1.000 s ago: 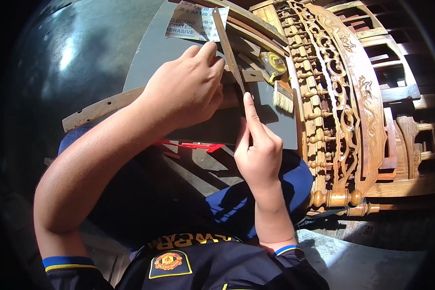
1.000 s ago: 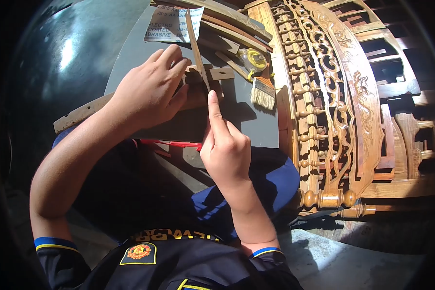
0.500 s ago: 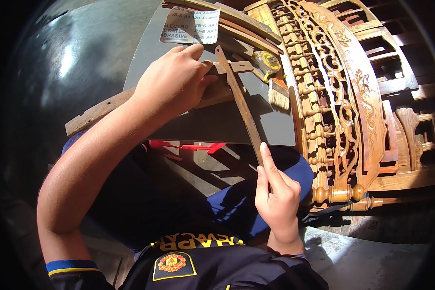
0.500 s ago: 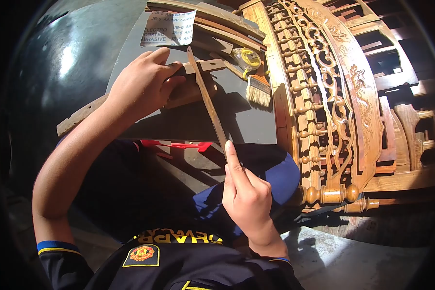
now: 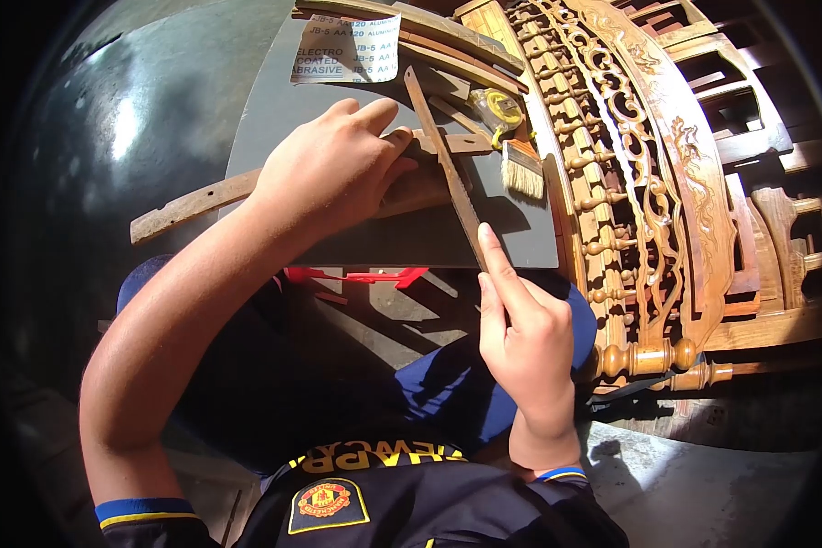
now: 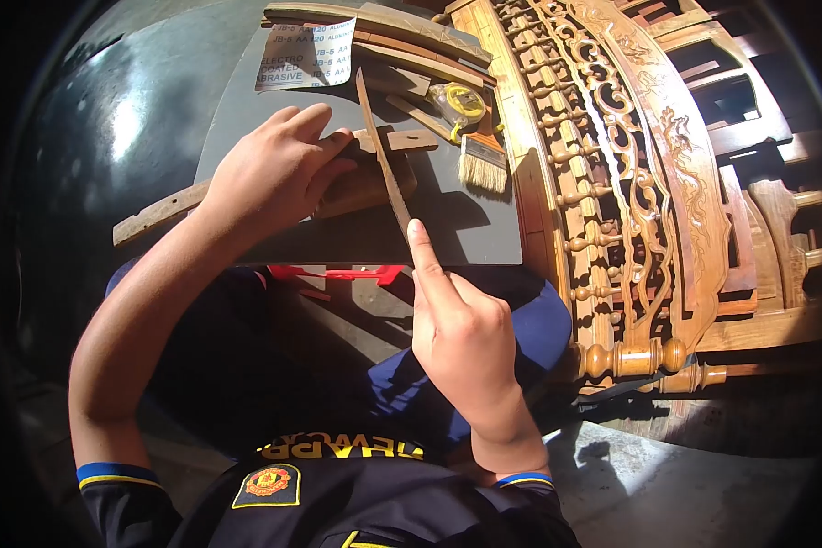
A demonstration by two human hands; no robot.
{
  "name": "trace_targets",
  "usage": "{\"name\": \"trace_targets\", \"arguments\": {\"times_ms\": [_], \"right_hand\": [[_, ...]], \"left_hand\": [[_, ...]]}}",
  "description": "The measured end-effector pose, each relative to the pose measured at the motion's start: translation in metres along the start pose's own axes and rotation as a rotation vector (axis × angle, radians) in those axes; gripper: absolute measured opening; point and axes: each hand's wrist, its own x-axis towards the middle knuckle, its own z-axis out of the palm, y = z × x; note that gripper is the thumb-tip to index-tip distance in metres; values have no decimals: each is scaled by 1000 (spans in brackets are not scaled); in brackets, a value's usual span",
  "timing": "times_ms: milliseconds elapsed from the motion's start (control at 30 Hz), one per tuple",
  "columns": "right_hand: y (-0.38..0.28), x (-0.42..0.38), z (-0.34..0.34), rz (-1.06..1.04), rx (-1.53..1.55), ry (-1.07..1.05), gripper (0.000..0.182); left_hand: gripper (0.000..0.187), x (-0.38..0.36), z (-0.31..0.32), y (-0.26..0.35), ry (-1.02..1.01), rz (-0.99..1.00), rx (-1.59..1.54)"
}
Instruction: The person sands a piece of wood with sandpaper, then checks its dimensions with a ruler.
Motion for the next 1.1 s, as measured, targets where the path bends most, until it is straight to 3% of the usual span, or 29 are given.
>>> {"name": "trace_targets", "arguments": {"times_ms": [267,500,800,1100], "right_hand": [[3,24,27,14,47,95,48],[-8,17,11,32,-59,18,51],[7,25,43,-11,30,159,55],[-21,2,13,73,-117,16,52]], "left_hand": [[27,6,3,-9,26,3,-107],[28,4,-1,5,-27,-33,-67],[29,5,5,-5,33,25,-170],[28,5,6,-1,15,-38,-125]]}}
